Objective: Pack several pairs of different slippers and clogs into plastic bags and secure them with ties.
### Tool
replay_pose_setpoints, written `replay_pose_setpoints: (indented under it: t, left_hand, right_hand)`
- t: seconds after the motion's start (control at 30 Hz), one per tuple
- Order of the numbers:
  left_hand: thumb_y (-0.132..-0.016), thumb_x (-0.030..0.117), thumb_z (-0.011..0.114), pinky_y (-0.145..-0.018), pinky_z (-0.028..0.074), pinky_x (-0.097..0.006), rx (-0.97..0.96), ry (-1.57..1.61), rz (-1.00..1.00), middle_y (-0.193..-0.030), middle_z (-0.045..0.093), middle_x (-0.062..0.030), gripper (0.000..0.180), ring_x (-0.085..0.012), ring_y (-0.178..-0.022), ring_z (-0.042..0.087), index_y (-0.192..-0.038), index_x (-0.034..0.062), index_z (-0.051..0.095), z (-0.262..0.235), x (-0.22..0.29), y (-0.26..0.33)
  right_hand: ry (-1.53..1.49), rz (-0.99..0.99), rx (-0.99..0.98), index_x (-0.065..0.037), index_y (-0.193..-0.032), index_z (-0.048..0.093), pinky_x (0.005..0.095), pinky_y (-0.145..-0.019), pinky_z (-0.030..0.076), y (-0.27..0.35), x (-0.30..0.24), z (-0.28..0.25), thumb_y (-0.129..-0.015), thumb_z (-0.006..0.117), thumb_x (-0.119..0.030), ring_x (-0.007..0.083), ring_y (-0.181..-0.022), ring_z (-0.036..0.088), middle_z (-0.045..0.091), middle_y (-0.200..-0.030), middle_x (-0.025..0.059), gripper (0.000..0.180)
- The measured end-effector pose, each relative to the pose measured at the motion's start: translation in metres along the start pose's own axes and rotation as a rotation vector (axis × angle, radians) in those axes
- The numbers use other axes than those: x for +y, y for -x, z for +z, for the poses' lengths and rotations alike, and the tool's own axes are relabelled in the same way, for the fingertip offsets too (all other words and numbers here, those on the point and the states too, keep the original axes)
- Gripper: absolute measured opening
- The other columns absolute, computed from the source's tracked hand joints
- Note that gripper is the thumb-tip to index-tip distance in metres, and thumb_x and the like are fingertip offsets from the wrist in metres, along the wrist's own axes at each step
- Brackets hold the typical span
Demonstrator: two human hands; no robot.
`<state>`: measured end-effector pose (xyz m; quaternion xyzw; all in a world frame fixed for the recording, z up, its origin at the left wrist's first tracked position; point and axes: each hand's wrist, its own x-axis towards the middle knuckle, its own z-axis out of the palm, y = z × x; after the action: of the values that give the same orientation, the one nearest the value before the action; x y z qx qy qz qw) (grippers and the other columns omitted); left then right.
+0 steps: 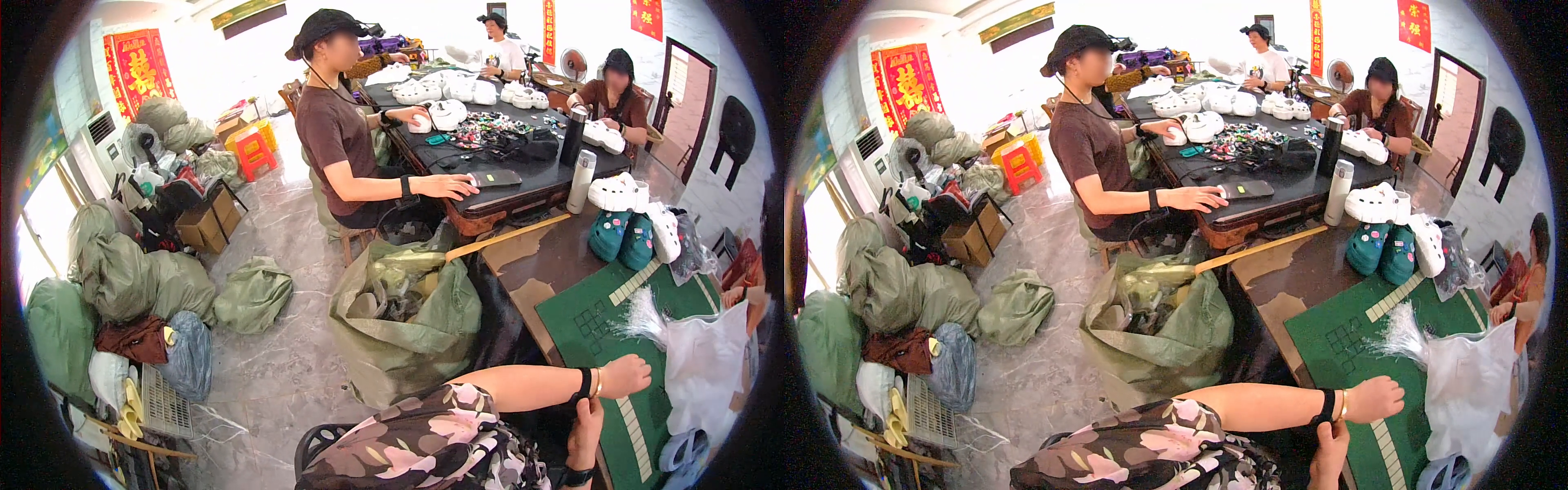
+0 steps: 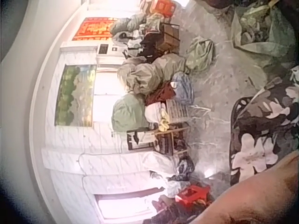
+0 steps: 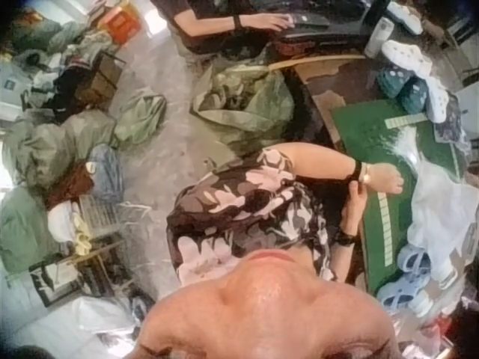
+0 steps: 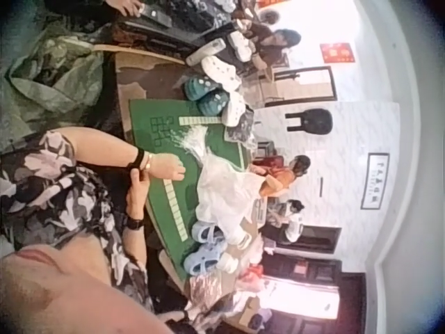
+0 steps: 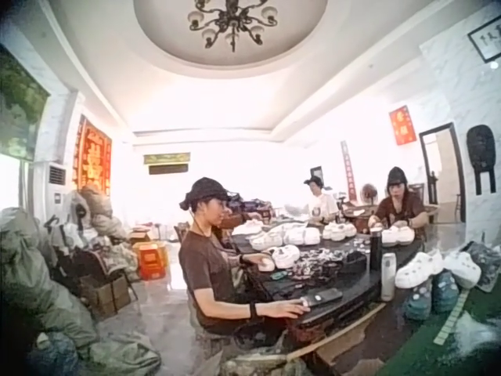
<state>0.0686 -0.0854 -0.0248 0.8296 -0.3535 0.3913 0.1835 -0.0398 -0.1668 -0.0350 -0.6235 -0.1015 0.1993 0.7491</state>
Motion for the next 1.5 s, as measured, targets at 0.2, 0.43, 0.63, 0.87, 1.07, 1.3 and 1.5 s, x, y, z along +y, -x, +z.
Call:
replay_pose_setpoints:
  t: [0.2,0.43,0.63,0.87,1.07,1.3,1.5]
  left_hand:
    - [-0.069,0.021,0.063,-0.068,0.043,-0.033,-0.008,-0.094,0.157,-0.073,0.054,-0.0009,0.011,-0.0189,-0.074,0.056,-0.066,0.0122,0.058,0.003,-0.005,0.008]
    - [-0.072,0.011,0.065,-0.074,0.048,-0.041,-0.195,0.221,-0.227,-0.082,0.056,-0.0085,0.012,-0.0276,-0.083,0.059,-0.082,0.0072,0.060,0.003,-0.033,0.023]
    - [-0.080,0.013,0.065,-0.090,0.045,-0.044,-0.082,0.203,-0.566,-0.107,0.057,-0.0126,0.028,-0.0322,-0.106,0.054,-0.107,0.0051,0.059,-0.018,-0.064,0.057]
    - [-0.084,0.030,0.069,-0.108,0.034,-0.049,-0.311,0.074,-0.551,-0.137,0.047,-0.0174,0.051,-0.0366,-0.131,0.041,-0.127,0.0071,0.053,-0.012,-0.052,0.100]
    - [-0.079,0.028,0.069,-0.100,0.039,-0.049,-0.345,0.031,-0.533,-0.127,0.054,-0.0158,0.041,-0.0358,-0.121,0.049,-0.114,0.0087,0.060,-0.025,-0.067,0.081]
    - [-0.083,0.026,0.068,-0.105,0.033,-0.051,-0.378,-0.019,-0.503,-0.132,0.052,-0.0163,0.045,-0.0364,-0.126,0.045,-0.123,0.0069,0.058,-0.013,-0.074,0.082]
    - [-0.085,0.026,0.067,-0.107,0.031,-0.051,-0.404,-0.010,-0.493,-0.135,0.051,-0.0169,0.046,-0.0367,-0.128,0.042,-0.125,0.0060,0.057,-0.011,-0.062,0.086]
  right_hand:
    - [0.073,0.061,0.019,0.002,-0.124,0.054,0.0241,-0.079,0.044,-0.008,0.009,-0.008,-0.089,0.070,-0.031,0.0117,-0.091,0.056,0.062,-0.111,0.0043,0.051]
    - [0.334,-0.014,0.063,0.006,-0.125,0.054,0.0265,-0.084,0.046,-0.007,-0.012,-0.048,-0.088,0.059,-0.005,0.0136,-0.094,0.058,0.061,-0.111,0.0065,0.040]
    - [1.280,-0.491,0.656,-0.003,-0.137,0.048,0.0454,-0.109,0.030,0.004,-0.051,-0.146,-0.089,0.059,-0.011,0.0347,-0.133,0.038,0.039,-0.146,0.0172,0.050]
    - [1.472,0.192,0.715,-0.010,-0.149,0.033,0.0533,-0.113,0.026,0.013,0.003,-0.217,-0.078,0.069,-0.027,0.0430,-0.141,0.026,0.026,-0.154,0.0233,0.081]
    - [1.471,0.150,0.621,-0.010,-0.146,0.036,0.0592,-0.114,0.016,0.000,-0.007,-0.183,-0.079,0.067,-0.043,0.0459,-0.140,0.024,0.028,-0.153,0.0239,0.080]
    - [1.527,0.098,0.710,-0.009,-0.139,0.047,0.0582,-0.110,0.026,-0.001,-0.014,-0.200,-0.082,0.066,-0.042,0.0452,-0.136,0.032,0.038,-0.146,0.0240,0.068]
    - [0.550,-0.195,0.976,-0.002,-0.135,0.049,0.0347,-0.088,0.051,0.019,-0.072,-0.197,-0.081,0.075,-0.019,0.0237,-0.105,0.062,0.056,-0.130,0.0173,0.062]
